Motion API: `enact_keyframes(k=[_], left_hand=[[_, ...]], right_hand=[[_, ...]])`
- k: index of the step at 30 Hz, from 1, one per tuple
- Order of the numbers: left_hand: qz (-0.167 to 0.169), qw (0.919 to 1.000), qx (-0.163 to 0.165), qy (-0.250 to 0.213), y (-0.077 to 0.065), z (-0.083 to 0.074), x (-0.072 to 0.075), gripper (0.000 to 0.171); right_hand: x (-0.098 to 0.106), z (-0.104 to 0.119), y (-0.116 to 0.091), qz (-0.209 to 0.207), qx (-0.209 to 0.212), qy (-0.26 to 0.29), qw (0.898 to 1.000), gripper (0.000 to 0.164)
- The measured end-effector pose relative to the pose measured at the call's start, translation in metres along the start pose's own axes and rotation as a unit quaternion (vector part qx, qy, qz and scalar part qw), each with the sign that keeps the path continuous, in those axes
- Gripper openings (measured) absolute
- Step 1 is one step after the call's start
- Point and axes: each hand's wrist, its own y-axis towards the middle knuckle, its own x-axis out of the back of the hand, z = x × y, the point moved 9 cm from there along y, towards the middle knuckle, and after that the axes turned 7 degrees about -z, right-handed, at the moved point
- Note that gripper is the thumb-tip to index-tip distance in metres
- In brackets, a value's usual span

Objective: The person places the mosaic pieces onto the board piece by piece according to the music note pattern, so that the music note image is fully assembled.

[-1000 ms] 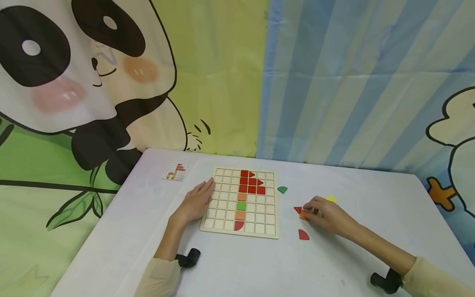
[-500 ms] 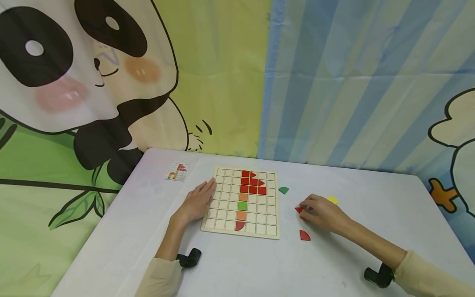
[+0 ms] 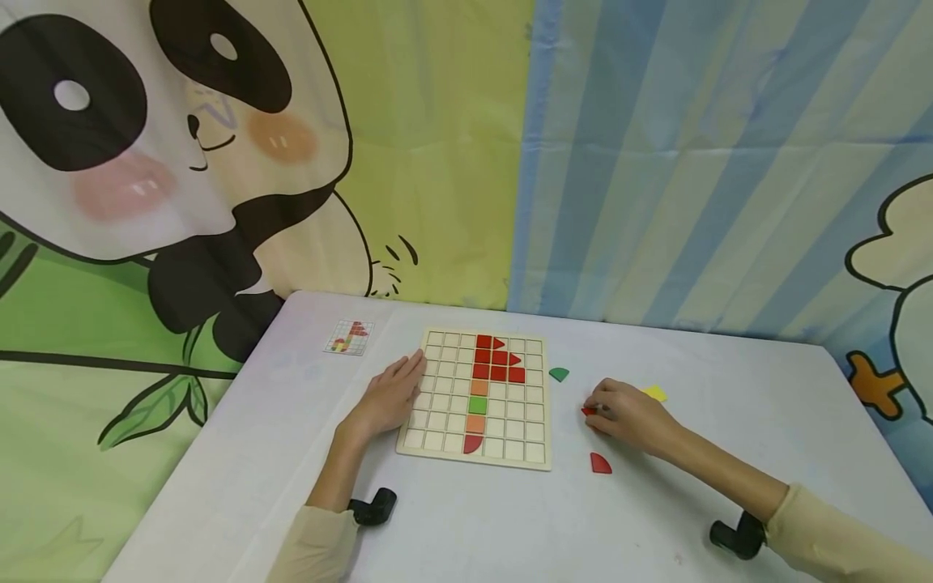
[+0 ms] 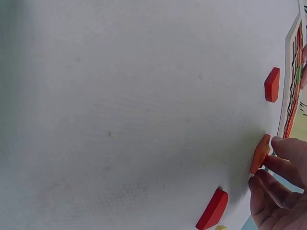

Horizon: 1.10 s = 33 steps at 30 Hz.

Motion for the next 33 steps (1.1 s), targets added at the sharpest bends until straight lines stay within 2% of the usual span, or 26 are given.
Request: enact_keyframes(k=[8,13,20,23,27,30,33], left_hand=[[-0.005,1.0,0.002,-0.005,0.002,0.0,-0.001,0.054],[-0.006,1.0,0.003,-0.006,0.001,0.0,0.001,0.054],[-0.004,0.9999,0.009,-0.005,0.0,0.001,0.001,0.054],[-0.003,1.0,0.008,-0.005,-0.001,0.001,0.0,0.054],[-0.003,1.0,0.005,-0.003,-0.001,0.001,-0.001,0.054],[-0.003,1.0,0.008,-0.001,0.0,0.001,-0.001,0.054],[-0.004,1.0,0.008,-0.001,0.0,0.001,-0.001,0.054]], right_hand=[[0.0,0.002,0.003,0.006,0.006,-0.008,1.0,0.017],[-0.003,0.003,0.003,0.011,0.009,0.021,1.0,0.01],[-0.011,0.002,0.004,0.031,0.002,0.043,0.999,0.016],[-0.009,0.003,0.006,0.024,-0.008,0.041,0.999,0.015],[-0.002,0.007,0.011,-0.008,-0.012,0.047,0.999,0.013],[0.001,0.012,0.015,-0.023,-0.008,0.064,0.998,0.012],[0.0,0.015,0.021,-0.019,-0.011,0.096,0.995,0.012]])
